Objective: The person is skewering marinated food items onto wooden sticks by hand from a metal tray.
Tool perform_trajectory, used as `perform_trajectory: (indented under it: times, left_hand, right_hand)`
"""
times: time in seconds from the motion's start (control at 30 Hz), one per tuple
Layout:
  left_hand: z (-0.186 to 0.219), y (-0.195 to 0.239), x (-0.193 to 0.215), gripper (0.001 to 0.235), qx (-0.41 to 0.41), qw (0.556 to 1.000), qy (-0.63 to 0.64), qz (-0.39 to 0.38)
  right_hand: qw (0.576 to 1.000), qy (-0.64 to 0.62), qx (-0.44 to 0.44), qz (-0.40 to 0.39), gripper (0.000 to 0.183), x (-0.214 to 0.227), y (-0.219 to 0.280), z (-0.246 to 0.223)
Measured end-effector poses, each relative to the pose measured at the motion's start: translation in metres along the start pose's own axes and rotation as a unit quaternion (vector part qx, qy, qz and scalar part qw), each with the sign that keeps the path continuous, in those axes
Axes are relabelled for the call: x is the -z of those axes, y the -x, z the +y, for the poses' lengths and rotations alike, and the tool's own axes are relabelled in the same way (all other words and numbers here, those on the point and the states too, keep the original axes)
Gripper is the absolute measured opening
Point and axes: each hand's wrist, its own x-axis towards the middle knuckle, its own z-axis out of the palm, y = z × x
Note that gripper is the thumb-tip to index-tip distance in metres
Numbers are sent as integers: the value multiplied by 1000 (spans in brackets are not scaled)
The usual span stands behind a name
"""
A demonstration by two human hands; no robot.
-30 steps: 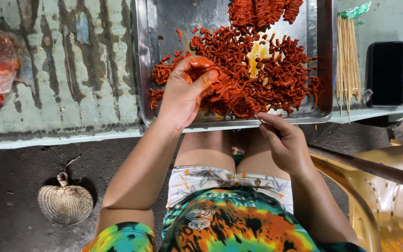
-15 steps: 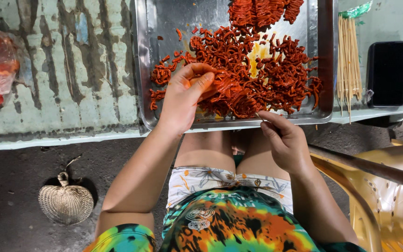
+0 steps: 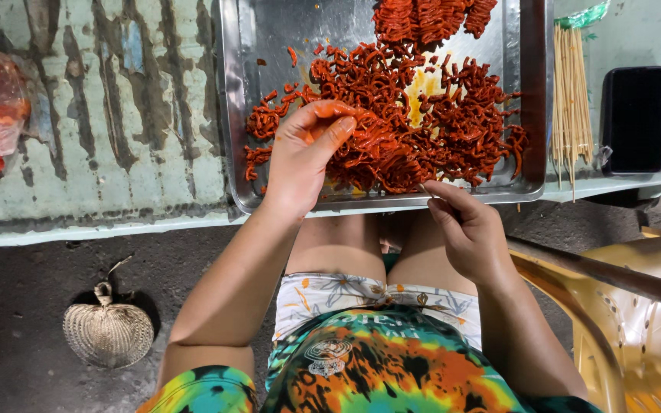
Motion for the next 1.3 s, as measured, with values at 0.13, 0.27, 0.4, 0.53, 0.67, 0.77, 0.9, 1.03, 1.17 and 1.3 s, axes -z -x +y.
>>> perform_trajectory:
  times: [0.13,0.27,0.4,0.53,0.67,0.77,0.9,1.03,1.17,1.3]
  left_hand:
    - [-6,-3,1,15,-33,999,-12,-4]
    - [-8,-4,2,16,-29,999,-28,10]
    - [-9,-4,1,15,-10,1000,-28,9]
    - [-12,-2,1,15,20,999,-42,21]
    - [-17,-5,4,17,36,999,13,19]
    - [-21,-7,6,17,61,995,73,31]
    - [-27,-8,6,16,69,994,74,41]
    - [-30,-8,1,17,76,993,76,42]
    - [-24,-7,-4,19,55,996,66,25]
    - [-19,6,-20,29,88,991,101,4]
  right_hand:
    - [1000,10,8,5,28,1,-1,-1]
    - [1000,9,8,2,29,0,-1,2]
    - [1000,6,30,1,28,-2,-3,3]
    - [1000,1,22,0,28,-4,1,3]
    - [1000,-3,21,2,28,-8,-2,1]
    - [999,16,47,4,26,-9,-3,1]
    - [999,23,38,11,25,-10,-2,2]
    - [999,29,30,19,26,-11,-4,1]
    - [999,15,10,31,25,-14,-6,-4]
    - [998,-35,-57,20,23,-16,-9,-11]
